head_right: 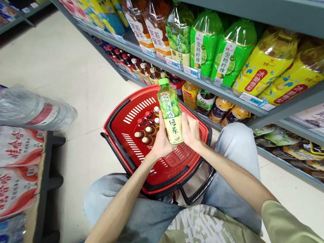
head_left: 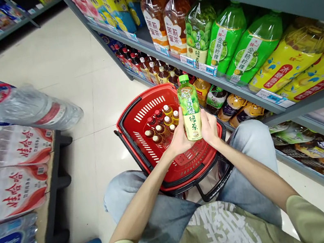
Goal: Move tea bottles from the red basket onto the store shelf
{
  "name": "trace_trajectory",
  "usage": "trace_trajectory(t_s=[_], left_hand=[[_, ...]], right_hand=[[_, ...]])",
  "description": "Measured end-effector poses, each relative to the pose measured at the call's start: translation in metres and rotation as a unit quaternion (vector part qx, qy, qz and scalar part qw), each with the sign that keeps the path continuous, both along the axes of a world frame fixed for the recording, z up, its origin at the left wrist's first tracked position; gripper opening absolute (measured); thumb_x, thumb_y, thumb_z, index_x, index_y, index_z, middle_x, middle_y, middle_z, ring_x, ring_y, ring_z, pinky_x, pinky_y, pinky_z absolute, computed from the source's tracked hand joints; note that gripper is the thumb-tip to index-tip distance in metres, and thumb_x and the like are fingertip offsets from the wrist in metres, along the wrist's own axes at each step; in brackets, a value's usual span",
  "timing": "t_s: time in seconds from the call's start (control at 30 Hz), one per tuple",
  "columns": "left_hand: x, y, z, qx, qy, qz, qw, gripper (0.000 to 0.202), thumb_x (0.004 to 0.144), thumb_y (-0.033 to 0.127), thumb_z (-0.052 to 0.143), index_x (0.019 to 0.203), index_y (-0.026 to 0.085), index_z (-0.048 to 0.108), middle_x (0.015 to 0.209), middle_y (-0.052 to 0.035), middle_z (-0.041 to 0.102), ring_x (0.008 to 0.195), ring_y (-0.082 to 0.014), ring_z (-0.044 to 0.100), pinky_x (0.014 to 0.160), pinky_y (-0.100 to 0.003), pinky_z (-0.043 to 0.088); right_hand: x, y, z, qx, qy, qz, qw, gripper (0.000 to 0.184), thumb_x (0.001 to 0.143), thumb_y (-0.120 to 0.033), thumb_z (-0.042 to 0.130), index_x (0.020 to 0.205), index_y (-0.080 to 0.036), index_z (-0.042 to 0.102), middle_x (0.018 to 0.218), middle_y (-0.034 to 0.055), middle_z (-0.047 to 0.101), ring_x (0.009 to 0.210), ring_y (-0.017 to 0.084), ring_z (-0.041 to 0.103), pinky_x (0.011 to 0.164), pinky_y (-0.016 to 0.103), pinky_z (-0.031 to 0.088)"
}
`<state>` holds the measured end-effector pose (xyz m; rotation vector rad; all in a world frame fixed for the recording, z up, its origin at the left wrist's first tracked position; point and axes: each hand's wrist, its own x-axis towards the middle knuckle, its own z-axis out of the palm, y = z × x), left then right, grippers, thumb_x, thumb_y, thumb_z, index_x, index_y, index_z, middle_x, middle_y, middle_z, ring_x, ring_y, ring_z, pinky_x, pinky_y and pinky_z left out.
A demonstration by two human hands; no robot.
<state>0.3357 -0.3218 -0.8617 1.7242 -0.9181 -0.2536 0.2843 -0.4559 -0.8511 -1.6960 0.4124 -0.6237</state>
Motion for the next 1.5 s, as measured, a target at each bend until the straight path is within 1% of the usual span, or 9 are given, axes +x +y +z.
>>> trace_trajectory(t_s=[0.17, 0.37, 0.6, 0.83, 1.0, 1.2, 1.27, 1.37, 1.5], left_hand=[[0.0, 0.0, -0.001, -0.003, 0.008, 0.001, 1.0, 0.137, 0.069, 0.032, 0.085, 0.16, 0.019, -0.017, 0.148, -0.0252, 0.053, 0.105, -0.0282, 0.071, 0.093, -0.044, 0.056], [0.0, -0.001, 0.0, -0.006, 0.015, -0.005, 1.0, 0.137, 0.069, 0.032, 0.085, 0.16, 0.019, -0.017, 0.149, -0.0254, 0.052, 0.109, -0.0294, 0.069, 0.096, -0.045, 0.055], [-0.001, -0.001, 0.001, 0.006, 0.019, 0.001, 1.0, 0.136, 0.069, 0.031, 0.084, 0.16, 0.02, -0.018, 0.148, -0.0254, 0.053, 0.102, -0.0266, 0.071, 0.092, -0.043, 0.056], [-0.001, -0.001, 0.003, -0.003, 0.002, 0.002, 1.0, 0.132, 0.071, 0.032, 0.082, 0.161, 0.019, -0.013, 0.149, -0.0253, 0.052, 0.109, -0.0283, 0.07, 0.095, -0.043, 0.056], [-0.001, -0.001, 0.004, -0.004, 0.007, 0.0, 1.0, 0.131, 0.072, 0.031, 0.081, 0.16, 0.017, -0.014, 0.151, -0.0263, 0.049, 0.117, -0.0309, 0.067, 0.099, -0.046, 0.053], [-0.002, -0.001, 0.005, 0.01, 0.013, 0.006, 1.0, 0.13, 0.072, 0.028, 0.079, 0.16, 0.016, -0.015, 0.153, -0.0271, 0.047, 0.117, -0.0312, 0.067, 0.097, -0.046, 0.055], [-0.001, -0.001, 0.003, 0.017, 0.005, 0.013, 1.0, 0.129, 0.071, 0.027, 0.079, 0.161, 0.016, -0.014, 0.155, -0.0266, 0.045, 0.123, -0.033, 0.064, 0.101, -0.047, 0.053], [0.002, 0.0, -0.002, 0.03, -0.022, 0.017, 0.999, 0.125, 0.071, 0.024, 0.078, 0.162, 0.018, -0.008, 0.16, -0.0235, 0.038, 0.136, -0.0356, 0.054, 0.109, -0.05, 0.048], [0.007, 0.002, -0.008, 0.05, -0.084, 0.0, 0.995, 0.113, 0.071, 0.016, 0.073, 0.163, 0.021, 0.008, 0.163, -0.0183, 0.035, 0.144, -0.0352, 0.045, 0.116, -0.052, 0.043]], right_hand=[[0.001, -0.001, -0.001, -0.003, 0.001, -0.002, 1.0, 0.048, 0.102, -0.051, 0.043, 0.064, -0.022, 0.043, 0.056, -0.0024, 0.049, 0.052, 0.013, 0.042, 0.054, 0.03, 0.03], [0.001, -0.001, -0.003, 0.002, 0.0, -0.003, 1.0, 0.048, 0.102, -0.052, 0.042, 0.063, -0.022, 0.042, 0.056, -0.0025, 0.048, 0.052, 0.013, 0.042, 0.054, 0.03, 0.03], [0.001, -0.001, -0.001, 0.009, 0.004, 0.001, 1.0, 0.05, 0.101, -0.054, 0.042, 0.063, -0.022, 0.043, 0.057, -0.0024, 0.049, 0.053, 0.013, 0.042, 0.054, 0.029, 0.03], [0.002, -0.001, -0.002, 0.008, 0.004, 0.004, 1.0, 0.05, 0.102, -0.055, 0.04, 0.064, -0.022, 0.043, 0.058, -0.0017, 0.05, 0.054, 0.014, 0.043, 0.055, 0.03, 0.032], [0.002, -0.002, -0.003, 0.012, 0.005, 0.007, 1.0, 0.051, 0.101, -0.058, 0.041, 0.064, -0.023, 0.043, 0.057, -0.0016, 0.05, 0.054, 0.014, 0.042, 0.055, 0.03, 0.032], [0.003, -0.003, -0.005, 0.01, 0.003, 0.014, 1.0, 0.05, 0.101, -0.059, 0.041, 0.067, -0.023, 0.046, 0.061, -0.0008, 0.052, 0.056, 0.015, 0.044, 0.056, 0.03, 0.034], [0.004, -0.004, -0.004, 0.016, 0.005, 0.029, 0.999, 0.05, 0.101, -0.06, 0.039, 0.069, -0.022, 0.049, 0.063, -0.0005, 0.054, 0.058, 0.016, 0.047, 0.058, 0.03, 0.037], [0.005, -0.005, -0.001, 0.032, 0.021, 0.059, 0.998, 0.048, 0.101, -0.061, 0.038, 0.079, -0.022, 0.055, 0.072, 0.0008, 0.06, 0.065, 0.017, 0.052, 0.063, 0.03, 0.042], [0.006, -0.004, 0.002, 0.061, 0.035, 0.071, 0.995, 0.044, 0.101, -0.059, 0.039, 0.096, -0.022, 0.061, 0.09, 0.0042, 0.067, 0.077, 0.019, 0.059, 0.074, 0.031, 0.047]])
